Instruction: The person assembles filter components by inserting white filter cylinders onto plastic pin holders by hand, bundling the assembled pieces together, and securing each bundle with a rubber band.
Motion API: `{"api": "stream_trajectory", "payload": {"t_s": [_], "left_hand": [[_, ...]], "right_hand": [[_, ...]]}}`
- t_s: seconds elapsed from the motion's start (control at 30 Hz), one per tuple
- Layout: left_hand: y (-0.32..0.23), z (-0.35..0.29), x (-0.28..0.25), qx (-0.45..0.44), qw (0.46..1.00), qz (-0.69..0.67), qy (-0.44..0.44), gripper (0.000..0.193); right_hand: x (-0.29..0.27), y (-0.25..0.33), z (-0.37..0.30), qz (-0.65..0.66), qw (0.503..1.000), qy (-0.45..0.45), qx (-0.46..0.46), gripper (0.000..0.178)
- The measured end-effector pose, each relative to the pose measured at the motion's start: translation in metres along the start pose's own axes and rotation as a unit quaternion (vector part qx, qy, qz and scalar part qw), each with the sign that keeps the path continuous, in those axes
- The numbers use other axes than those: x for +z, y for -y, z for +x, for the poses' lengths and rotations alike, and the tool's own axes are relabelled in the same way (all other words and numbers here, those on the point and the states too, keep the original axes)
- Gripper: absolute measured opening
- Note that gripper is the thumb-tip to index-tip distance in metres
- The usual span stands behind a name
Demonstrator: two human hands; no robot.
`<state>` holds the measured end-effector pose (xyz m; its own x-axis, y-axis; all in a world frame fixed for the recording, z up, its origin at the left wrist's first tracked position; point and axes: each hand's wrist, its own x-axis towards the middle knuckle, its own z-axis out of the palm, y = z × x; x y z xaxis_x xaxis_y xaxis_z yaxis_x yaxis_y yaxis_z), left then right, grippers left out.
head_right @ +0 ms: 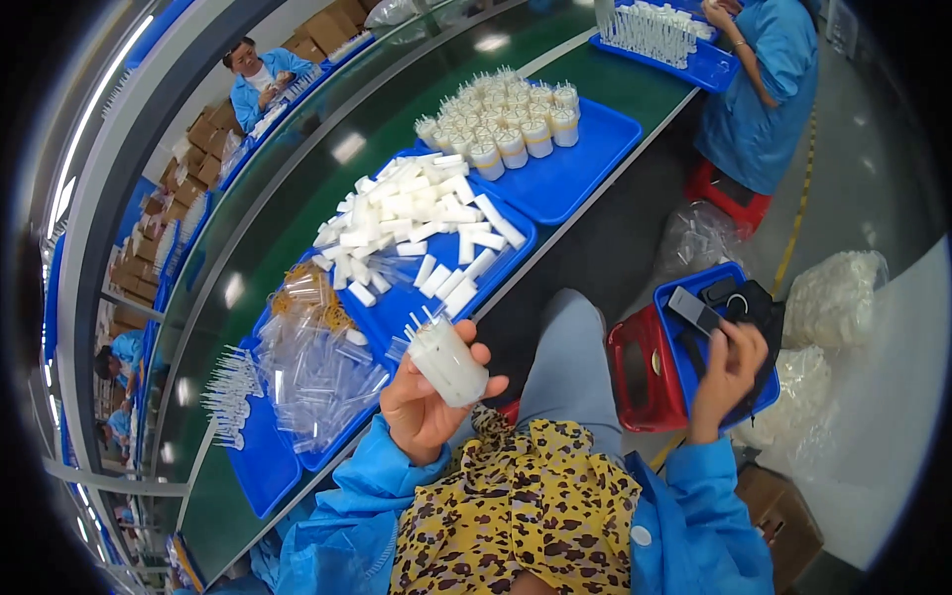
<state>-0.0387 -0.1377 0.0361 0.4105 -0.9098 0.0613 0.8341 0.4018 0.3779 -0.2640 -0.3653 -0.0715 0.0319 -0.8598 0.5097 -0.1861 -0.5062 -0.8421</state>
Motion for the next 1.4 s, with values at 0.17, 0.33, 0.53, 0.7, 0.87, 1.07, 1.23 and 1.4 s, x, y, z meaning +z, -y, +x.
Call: {"api": "stream_trajectory", "payload": {"t_s": [0.17,0.33,0.53,0.7,0.87,1.07,1.23,1.4], "left_hand": [[-0.038,-0.047,-0.003,-0.038,0.999,0.01,0.028,0.048],[-0.058,-0.079,-0.004,0.013,0.998,0.059,0.031,0.049],[-0.061,-0.096,-0.001,0.038,0.993,0.112,0.011,0.05],[-0.054,-0.1,0.01,0.031,0.994,0.101,0.004,0.05],[-0.045,-0.109,0.015,0.055,0.992,0.114,0.003,0.052],[-0.039,-0.127,0.023,0.325,0.869,0.351,-0.123,0.033],[-0.05,-0.156,0.026,0.463,0.713,0.485,-0.205,0.035],[-0.063,-0.177,0.007,0.515,0.564,0.591,-0.259,0.037]], "right_hand": [[0.065,0.194,-0.014,0.228,0.908,0.256,-0.24,0.022],[0.099,0.256,-0.039,0.233,0.829,0.36,-0.358,0.027],[0.104,0.272,-0.045,0.216,0.797,0.396,-0.403,0.025],[0.101,0.265,-0.041,0.237,0.789,0.407,-0.396,0.019],[0.092,0.255,-0.02,0.182,0.868,0.198,-0.418,0.003],[0.119,0.129,0.048,0.133,0.97,0.136,-0.149,0.01],[0.141,0.212,-0.021,0.242,0.92,0.259,-0.17,0.013],[0.153,0.296,-0.106,0.335,0.651,0.67,-0.122,0.059]]}}
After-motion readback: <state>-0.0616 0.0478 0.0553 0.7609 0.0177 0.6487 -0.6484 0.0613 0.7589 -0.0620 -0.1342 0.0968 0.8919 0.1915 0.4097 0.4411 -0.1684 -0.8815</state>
